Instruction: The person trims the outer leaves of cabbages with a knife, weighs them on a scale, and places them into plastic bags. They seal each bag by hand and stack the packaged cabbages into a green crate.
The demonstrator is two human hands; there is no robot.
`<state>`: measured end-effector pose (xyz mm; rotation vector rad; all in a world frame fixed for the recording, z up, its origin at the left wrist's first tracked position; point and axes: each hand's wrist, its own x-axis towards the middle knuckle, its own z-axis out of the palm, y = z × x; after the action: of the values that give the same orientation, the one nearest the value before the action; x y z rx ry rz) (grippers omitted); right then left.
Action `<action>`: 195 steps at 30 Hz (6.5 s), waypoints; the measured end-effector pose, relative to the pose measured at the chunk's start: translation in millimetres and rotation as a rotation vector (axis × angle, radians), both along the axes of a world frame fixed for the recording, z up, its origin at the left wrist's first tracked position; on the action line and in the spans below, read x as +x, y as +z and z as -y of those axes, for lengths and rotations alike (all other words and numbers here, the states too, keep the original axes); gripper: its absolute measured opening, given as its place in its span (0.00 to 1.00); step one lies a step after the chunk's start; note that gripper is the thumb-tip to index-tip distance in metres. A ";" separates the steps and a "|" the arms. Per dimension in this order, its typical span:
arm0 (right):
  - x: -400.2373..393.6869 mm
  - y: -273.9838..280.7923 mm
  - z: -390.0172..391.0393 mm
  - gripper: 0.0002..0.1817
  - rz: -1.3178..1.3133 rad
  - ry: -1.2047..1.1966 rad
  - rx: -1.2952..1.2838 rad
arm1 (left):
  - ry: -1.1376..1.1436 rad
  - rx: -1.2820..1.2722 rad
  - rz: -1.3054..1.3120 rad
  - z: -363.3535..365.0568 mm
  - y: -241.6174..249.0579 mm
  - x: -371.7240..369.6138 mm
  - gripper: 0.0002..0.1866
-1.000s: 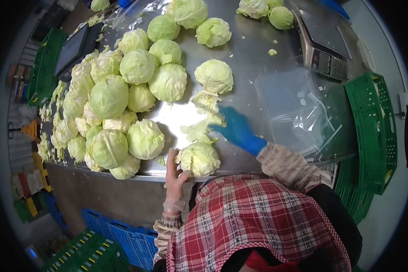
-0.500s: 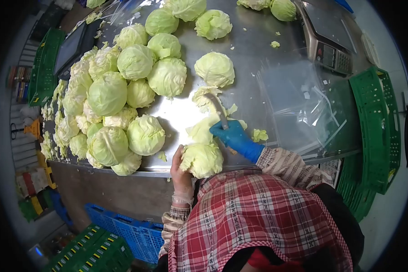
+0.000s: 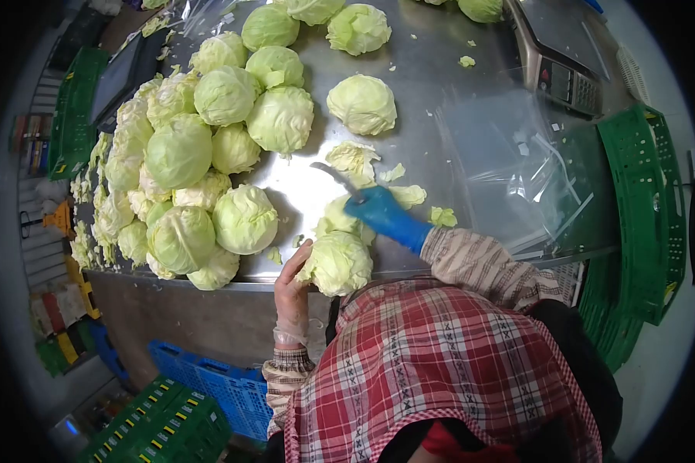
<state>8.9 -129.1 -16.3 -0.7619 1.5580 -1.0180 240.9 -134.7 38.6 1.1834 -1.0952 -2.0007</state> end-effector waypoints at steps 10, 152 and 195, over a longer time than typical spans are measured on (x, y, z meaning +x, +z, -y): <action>17.9 47.8 -38.3 0.26 -0.341 0.374 -0.379 | -0.192 -0.020 -0.031 -3.9 20.5 -10.9 0.44; 0.4 87.9 -29.3 0.40 -0.445 0.262 -0.880 | 0.293 -0.111 -0.284 2.9 62.1 -47.2 0.48; -26.7 120.1 -21.2 0.10 -0.143 0.053 -0.184 | 0.437 0.040 -0.355 -14.4 57.4 -34.0 0.43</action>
<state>-17.8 -107.9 103.8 -1.0175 1.5704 -1.0984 206.9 -120.3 96.0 0.9390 -0.5658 -1.7990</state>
